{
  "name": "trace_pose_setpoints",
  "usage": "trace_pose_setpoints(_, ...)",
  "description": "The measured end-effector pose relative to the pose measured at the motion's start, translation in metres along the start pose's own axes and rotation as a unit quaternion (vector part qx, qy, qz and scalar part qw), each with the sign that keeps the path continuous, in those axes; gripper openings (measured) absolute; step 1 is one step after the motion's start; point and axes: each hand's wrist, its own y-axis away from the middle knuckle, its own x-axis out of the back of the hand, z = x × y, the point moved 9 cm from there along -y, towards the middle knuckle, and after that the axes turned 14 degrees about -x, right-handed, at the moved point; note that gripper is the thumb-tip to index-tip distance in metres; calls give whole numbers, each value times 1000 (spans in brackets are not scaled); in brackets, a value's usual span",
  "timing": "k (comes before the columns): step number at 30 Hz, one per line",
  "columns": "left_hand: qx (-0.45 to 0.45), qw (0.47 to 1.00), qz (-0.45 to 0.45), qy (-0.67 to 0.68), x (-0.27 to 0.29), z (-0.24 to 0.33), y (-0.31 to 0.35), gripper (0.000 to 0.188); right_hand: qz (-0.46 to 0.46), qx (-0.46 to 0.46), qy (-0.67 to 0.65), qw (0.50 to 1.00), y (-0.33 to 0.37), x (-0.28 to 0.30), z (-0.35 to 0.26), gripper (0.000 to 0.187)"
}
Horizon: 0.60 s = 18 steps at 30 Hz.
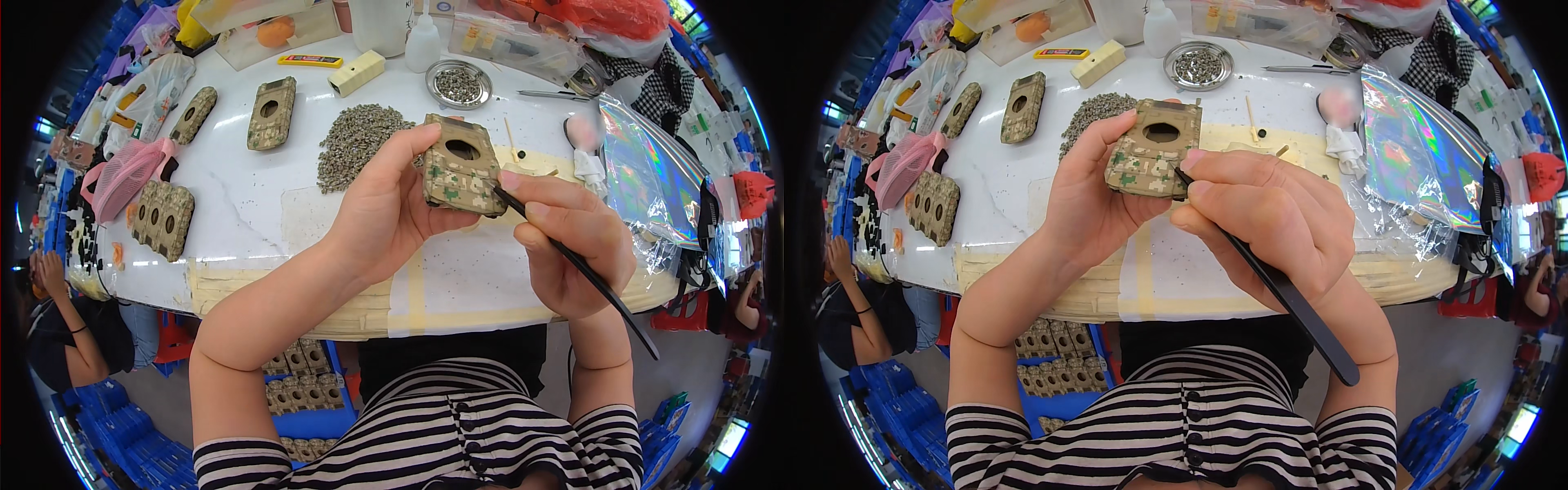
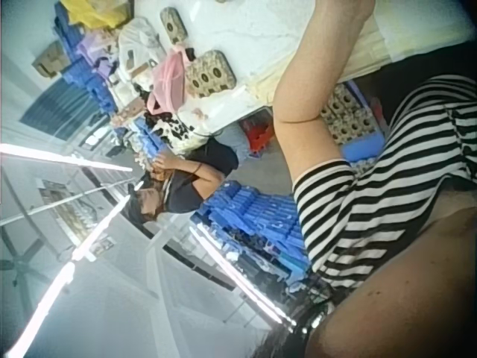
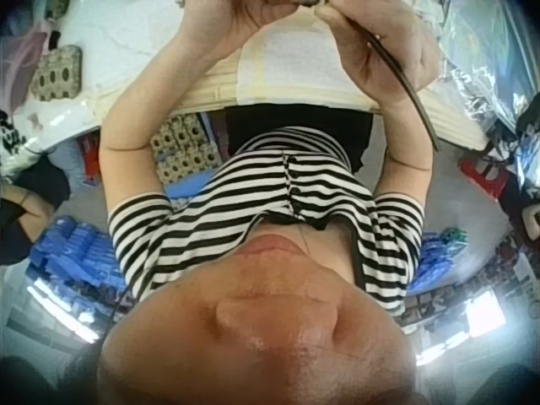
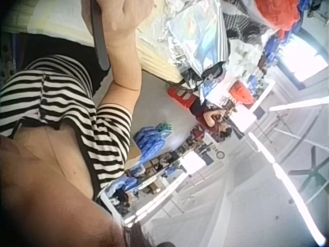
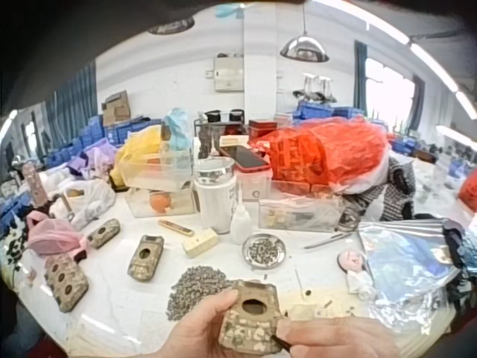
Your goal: The person decorates a toy tank turret by using tweezers to pick up small green debris from a pile and placing them one at a time onto adhesive areas on the turret.
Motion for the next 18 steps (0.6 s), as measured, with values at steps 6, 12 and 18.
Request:
trace_pose_setpoints(6, 5, 1000, 3, -9, 1, -1, 0, 38, 3, -4, -4, 1000, 1, 0, 1, 28)
trace_pose_setpoints(12, 8, 1000, -17, 2, 1, -2, 0, 38, 7, 0, -10, 1000, 1, 1, 2, 28)
trace_pose_setpoints(18, 3, 1000, -11, -7, 2, -2, -1, 38, 9, -1, -12, 1000, 2, 1, 4, 27)
